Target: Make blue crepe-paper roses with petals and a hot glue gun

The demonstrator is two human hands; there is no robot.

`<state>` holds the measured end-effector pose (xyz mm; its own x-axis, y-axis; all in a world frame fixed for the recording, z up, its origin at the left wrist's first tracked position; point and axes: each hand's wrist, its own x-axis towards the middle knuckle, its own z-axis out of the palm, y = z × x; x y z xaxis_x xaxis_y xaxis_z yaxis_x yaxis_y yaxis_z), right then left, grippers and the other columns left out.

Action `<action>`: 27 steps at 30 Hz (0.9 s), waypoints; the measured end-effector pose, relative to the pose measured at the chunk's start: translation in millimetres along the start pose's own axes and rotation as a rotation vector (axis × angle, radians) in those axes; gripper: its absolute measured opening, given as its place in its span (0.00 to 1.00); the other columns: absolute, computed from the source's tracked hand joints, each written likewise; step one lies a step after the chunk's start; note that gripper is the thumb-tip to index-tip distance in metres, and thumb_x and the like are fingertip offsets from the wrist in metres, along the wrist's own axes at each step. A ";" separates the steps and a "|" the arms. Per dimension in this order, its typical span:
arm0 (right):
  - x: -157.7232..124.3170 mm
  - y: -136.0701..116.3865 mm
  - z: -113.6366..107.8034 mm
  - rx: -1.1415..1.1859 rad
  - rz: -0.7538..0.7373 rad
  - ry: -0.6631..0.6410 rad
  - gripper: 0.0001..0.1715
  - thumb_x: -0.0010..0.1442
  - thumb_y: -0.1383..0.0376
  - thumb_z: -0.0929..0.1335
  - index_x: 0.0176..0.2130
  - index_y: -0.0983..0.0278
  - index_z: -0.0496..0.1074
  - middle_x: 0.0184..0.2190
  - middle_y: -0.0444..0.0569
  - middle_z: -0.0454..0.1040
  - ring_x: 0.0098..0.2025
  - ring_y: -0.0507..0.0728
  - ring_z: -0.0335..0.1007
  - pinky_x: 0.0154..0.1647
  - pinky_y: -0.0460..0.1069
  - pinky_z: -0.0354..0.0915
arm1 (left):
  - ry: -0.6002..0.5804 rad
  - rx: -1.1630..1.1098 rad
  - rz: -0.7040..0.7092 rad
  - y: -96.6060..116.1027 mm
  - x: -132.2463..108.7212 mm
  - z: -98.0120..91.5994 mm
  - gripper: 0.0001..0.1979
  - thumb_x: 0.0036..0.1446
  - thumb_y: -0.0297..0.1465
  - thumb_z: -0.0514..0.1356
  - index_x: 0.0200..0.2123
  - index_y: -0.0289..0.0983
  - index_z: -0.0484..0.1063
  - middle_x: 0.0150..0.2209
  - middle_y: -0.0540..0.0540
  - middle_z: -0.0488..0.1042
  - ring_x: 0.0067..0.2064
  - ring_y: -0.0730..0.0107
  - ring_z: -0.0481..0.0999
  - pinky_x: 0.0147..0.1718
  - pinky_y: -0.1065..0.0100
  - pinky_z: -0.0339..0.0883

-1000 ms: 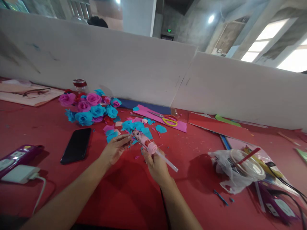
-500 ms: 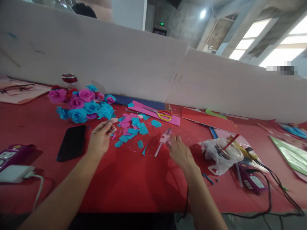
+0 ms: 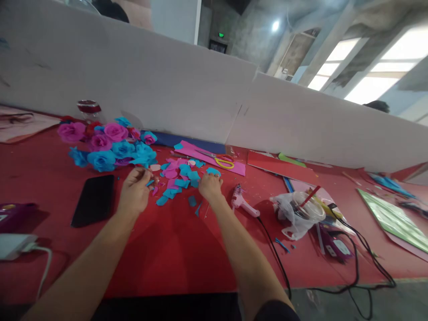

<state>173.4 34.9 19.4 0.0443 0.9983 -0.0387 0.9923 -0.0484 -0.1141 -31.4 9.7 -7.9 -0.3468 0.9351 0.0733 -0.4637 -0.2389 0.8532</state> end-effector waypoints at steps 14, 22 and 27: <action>13.9 6.1 22.3 0.330 0.063 0.057 0.07 0.54 0.69 0.68 0.36 0.66 0.73 0.39 0.58 0.76 0.46 0.63 0.71 0.45 0.53 0.63 | -0.169 -0.073 -0.157 -13.9 -11.5 13.1 0.12 0.43 0.32 0.67 0.27 0.37 0.66 0.25 0.53 0.69 0.28 0.78 0.68 0.29 0.74 0.62; -23.3 -3.3 24.9 1.189 -0.101 0.120 0.21 0.52 0.65 0.67 0.46 0.62 0.62 0.31 0.43 0.73 0.34 0.53 0.72 0.38 0.48 0.66 | -0.162 -0.003 -0.183 -19.6 -16.9 18.5 0.13 0.39 0.29 0.70 0.28 0.35 0.71 0.27 0.53 0.69 0.27 0.81 0.67 0.27 0.76 0.61; -34.2 -9.0 23.0 1.516 -0.266 -0.014 0.30 0.45 0.66 0.70 0.49 0.60 0.63 0.23 0.36 0.65 0.27 0.50 0.65 0.31 0.46 0.62 | -0.164 0.106 -0.261 -18.1 -21.5 22.7 0.15 0.41 0.34 0.70 0.32 0.33 0.75 0.24 0.53 0.67 0.18 0.86 0.54 0.16 0.76 0.49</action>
<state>160.3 0.4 -1.1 -0.1192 0.9832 0.1380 -0.0751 0.1297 -0.9887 2.9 -0.2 -13.2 -0.0874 0.9930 -0.0797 -0.4287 0.0347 0.9028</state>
